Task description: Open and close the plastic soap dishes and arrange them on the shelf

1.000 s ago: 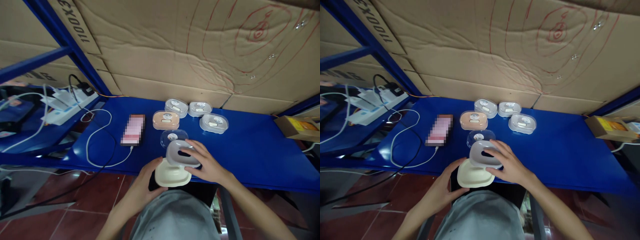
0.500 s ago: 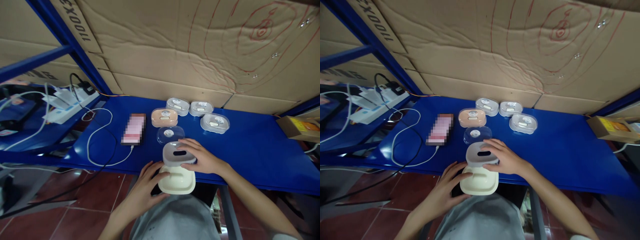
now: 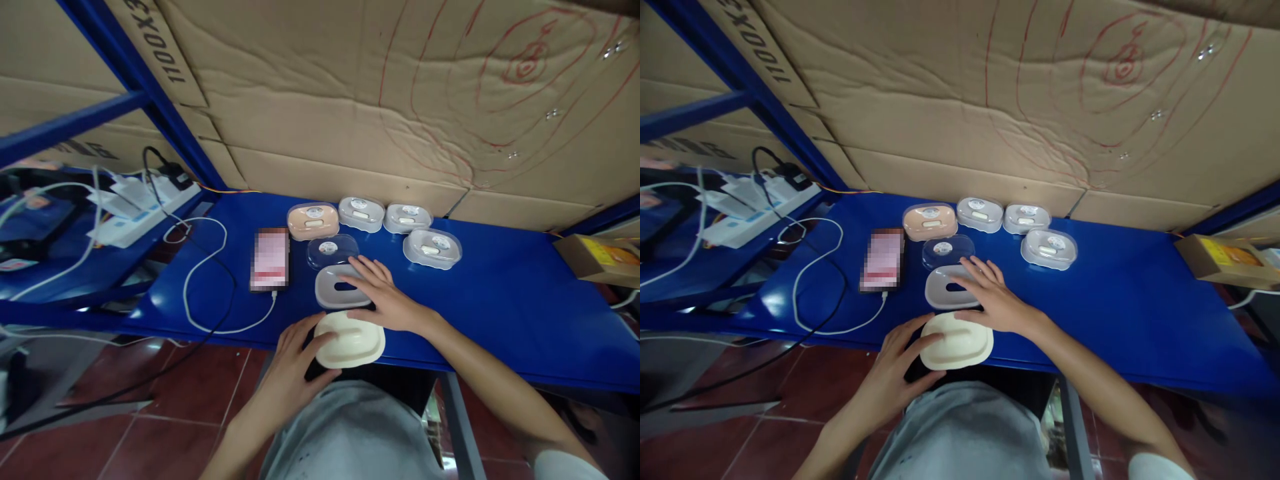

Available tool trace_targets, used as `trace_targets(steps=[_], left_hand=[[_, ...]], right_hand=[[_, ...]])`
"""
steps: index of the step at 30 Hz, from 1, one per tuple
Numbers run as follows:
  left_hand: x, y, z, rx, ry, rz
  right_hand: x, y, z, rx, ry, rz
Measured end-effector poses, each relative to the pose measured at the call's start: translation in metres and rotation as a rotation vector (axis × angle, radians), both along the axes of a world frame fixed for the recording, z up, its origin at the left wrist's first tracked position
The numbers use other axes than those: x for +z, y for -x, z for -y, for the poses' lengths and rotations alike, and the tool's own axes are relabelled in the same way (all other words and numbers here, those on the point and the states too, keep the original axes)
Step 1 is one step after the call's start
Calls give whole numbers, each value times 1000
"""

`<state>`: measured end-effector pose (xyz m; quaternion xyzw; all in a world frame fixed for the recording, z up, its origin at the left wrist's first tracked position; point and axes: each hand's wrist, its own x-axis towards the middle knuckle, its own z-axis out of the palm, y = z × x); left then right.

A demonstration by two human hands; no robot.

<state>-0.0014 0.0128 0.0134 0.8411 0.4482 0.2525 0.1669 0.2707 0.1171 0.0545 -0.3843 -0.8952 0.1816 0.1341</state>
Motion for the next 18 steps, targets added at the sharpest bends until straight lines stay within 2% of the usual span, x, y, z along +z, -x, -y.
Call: trace_targets(steps=[6,10,12,14,18], left_hand=[[2,-6,-11,-3,-18,-38],[4,-12,-18,61,-76,-46],[6,-16,-19,75,-110,-44],[8,-22,-16,66,-150,-40],[11,-42,-10,21,-246,-84]], right_hand=[[12,-23,41,31,-71,-47],[6,-54,58,-158,-154,0],[3,-75,51,-295,-235,41],[4,-97,32,-411,-318,63],[8,-132,-22,-494,-373,102]])
